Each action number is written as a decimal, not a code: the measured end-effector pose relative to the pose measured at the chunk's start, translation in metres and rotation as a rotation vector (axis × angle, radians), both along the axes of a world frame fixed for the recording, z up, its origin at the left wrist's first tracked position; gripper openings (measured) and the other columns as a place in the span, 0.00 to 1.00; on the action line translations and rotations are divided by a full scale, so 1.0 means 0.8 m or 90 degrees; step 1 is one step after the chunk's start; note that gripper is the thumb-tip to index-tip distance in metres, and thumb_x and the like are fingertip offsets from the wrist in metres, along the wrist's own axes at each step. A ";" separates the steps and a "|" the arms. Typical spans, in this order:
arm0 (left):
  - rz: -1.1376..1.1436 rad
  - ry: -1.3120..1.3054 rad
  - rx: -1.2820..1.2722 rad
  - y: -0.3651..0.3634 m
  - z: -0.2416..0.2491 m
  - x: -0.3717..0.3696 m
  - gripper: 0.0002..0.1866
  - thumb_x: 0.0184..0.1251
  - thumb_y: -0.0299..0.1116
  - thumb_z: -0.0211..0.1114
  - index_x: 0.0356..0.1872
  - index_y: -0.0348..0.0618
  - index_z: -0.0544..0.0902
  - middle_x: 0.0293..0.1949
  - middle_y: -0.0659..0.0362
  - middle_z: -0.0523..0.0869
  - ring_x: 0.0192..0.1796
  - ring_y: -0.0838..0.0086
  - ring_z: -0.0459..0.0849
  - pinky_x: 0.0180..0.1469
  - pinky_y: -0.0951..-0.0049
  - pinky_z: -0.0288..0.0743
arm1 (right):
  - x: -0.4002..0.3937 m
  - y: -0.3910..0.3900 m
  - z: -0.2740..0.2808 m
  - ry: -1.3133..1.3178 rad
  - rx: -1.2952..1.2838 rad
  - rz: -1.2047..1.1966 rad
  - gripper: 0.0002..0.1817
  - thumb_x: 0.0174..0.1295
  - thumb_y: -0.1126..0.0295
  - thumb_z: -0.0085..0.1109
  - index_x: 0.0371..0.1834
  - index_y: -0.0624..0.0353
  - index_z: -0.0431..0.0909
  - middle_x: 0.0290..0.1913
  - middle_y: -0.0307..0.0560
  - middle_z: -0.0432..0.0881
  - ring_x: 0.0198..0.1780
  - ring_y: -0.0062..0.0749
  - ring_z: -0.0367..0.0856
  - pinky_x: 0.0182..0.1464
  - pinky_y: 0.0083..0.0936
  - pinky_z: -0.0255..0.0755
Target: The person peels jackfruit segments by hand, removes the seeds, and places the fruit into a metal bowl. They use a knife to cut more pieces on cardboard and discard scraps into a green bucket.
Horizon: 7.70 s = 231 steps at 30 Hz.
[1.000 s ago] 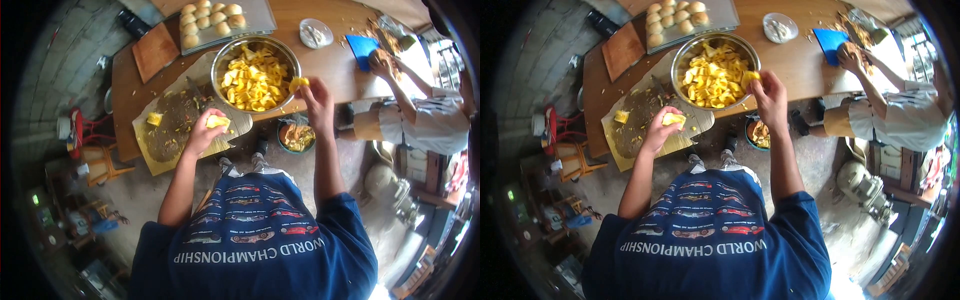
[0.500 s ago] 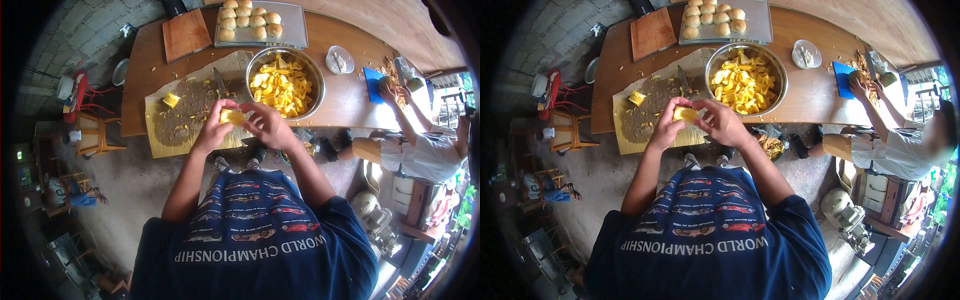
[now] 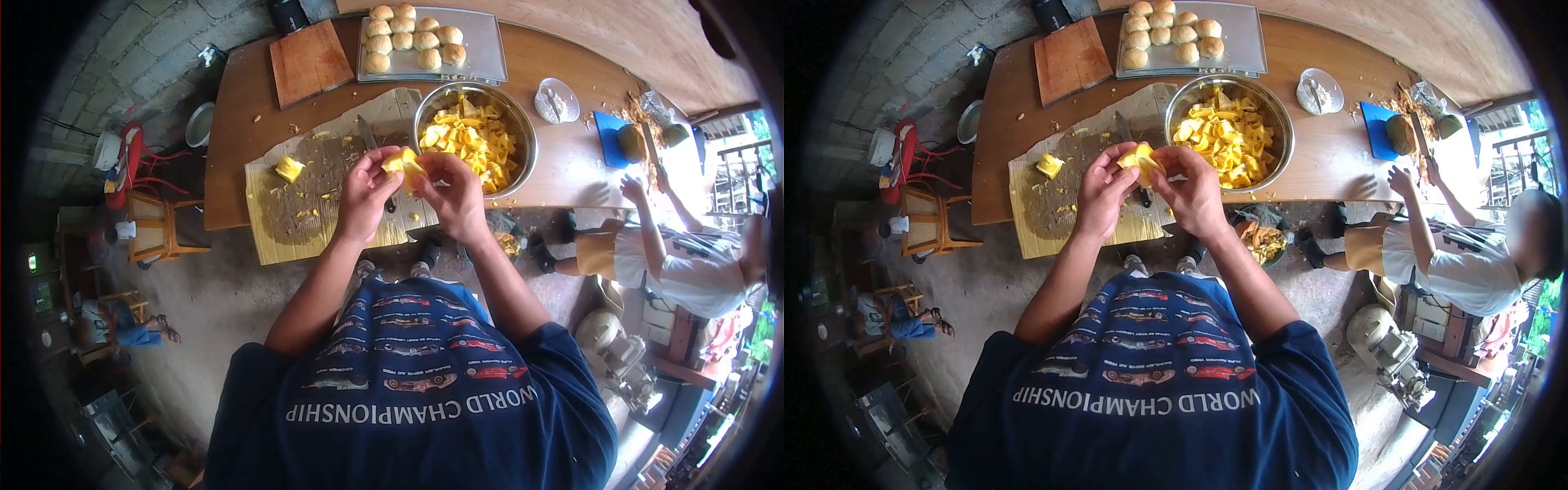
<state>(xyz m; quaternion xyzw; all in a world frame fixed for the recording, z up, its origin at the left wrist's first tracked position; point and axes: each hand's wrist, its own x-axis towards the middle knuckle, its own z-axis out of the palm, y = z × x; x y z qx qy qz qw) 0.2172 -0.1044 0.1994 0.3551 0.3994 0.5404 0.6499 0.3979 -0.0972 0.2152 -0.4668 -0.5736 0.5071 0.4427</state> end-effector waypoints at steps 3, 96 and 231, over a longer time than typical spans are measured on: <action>-0.017 -0.037 -0.008 0.000 0.005 0.002 0.21 0.78 0.21 0.60 0.69 0.40 0.74 0.71 0.54 0.79 0.68 0.72 0.81 0.69 0.67 0.80 | -0.011 -0.006 0.016 -0.172 0.182 -0.054 0.20 0.62 0.78 0.72 0.58 0.61 0.83 0.48 0.48 0.85 0.47 0.38 0.90 0.48 0.31 0.88; -0.102 0.075 -0.096 0.016 -0.045 0.054 0.17 0.83 0.31 0.60 0.68 0.49 0.74 0.57 0.59 0.82 0.59 0.71 0.86 0.54 0.61 0.91 | 0.423 -0.116 -0.328 -0.517 -0.260 -0.333 0.13 0.61 0.66 0.66 0.47 0.54 0.91 0.44 0.53 0.93 0.46 0.47 0.92 0.52 0.37 0.84; 0.064 0.593 0.251 0.046 -0.059 -0.152 0.14 0.66 0.18 0.69 0.51 0.39 0.86 0.49 0.54 0.90 0.51 0.67 0.91 0.55 0.66 0.84 | -0.152 0.068 -0.075 0.167 -0.278 0.116 0.16 0.66 0.67 0.72 0.52 0.64 0.82 0.47 0.48 0.90 0.46 0.30 0.89 0.45 0.30 0.85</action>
